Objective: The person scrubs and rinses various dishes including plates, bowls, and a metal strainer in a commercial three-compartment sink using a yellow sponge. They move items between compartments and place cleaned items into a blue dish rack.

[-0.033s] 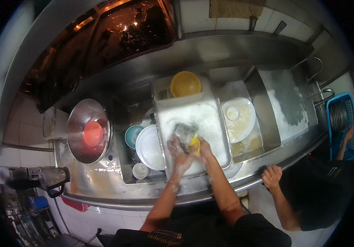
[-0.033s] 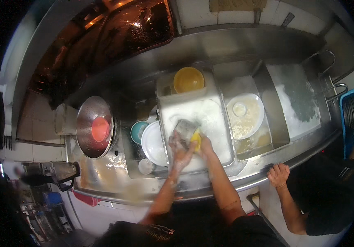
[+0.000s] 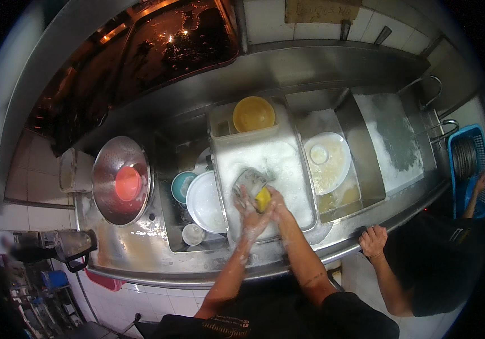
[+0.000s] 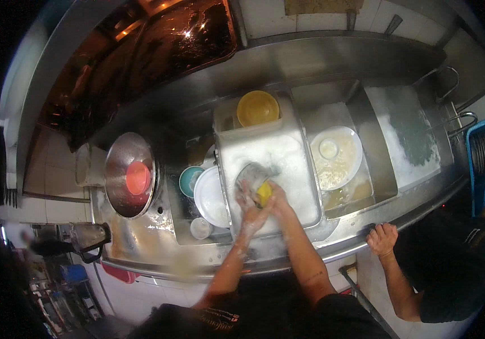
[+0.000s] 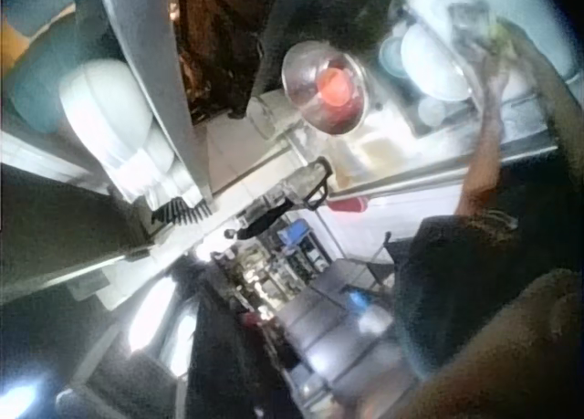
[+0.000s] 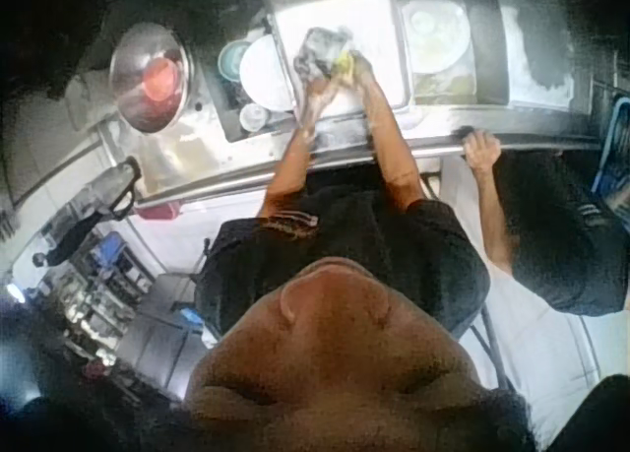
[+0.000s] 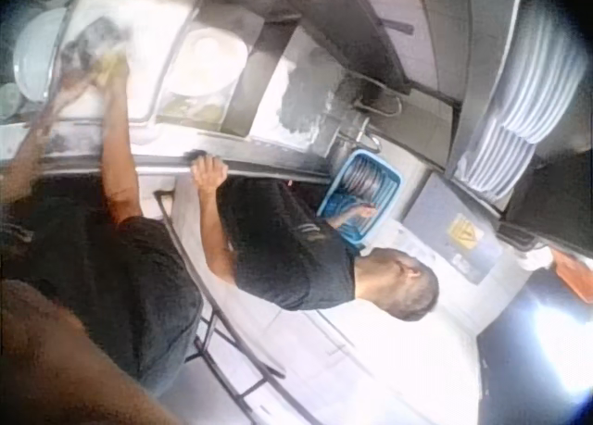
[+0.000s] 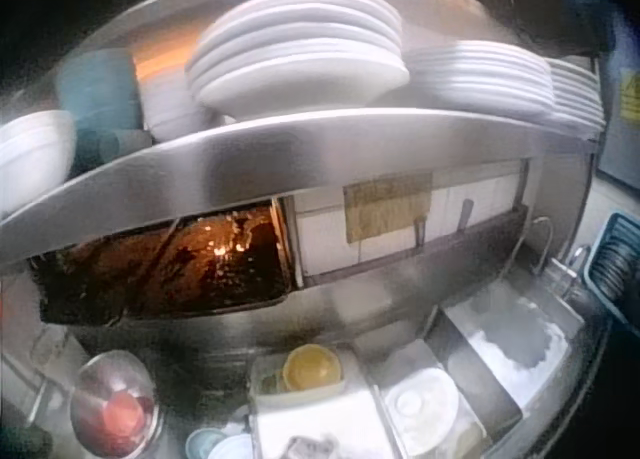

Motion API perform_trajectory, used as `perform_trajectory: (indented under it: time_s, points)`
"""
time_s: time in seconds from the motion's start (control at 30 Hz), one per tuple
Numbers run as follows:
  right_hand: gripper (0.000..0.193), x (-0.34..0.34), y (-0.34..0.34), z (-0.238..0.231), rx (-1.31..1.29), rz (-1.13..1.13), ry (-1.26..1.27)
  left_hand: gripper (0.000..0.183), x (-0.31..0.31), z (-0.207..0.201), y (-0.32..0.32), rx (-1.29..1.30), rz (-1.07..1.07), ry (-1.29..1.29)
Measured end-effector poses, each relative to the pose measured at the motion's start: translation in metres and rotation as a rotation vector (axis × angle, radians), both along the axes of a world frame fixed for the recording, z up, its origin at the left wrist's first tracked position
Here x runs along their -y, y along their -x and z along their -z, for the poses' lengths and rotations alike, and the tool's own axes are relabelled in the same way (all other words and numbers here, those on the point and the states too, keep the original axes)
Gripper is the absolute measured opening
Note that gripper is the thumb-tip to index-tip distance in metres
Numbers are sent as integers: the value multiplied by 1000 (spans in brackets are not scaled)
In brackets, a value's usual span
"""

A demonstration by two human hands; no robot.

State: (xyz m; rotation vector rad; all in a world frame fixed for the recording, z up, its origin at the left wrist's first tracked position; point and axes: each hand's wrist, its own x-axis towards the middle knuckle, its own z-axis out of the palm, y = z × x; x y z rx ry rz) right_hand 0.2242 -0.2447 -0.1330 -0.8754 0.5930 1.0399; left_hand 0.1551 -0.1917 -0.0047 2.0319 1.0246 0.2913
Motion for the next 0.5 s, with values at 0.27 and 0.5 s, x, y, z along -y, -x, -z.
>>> perform_trajectory:
  time_s: [0.27,0.5]
  points:
    - [33,-33,-44,-32,1443,-1189,422,69,-97,33,-31,-195,218,-85]
    - [42,-49,1,-6,1475,-598,722,63,-90,50,-66,-238,227,-271]
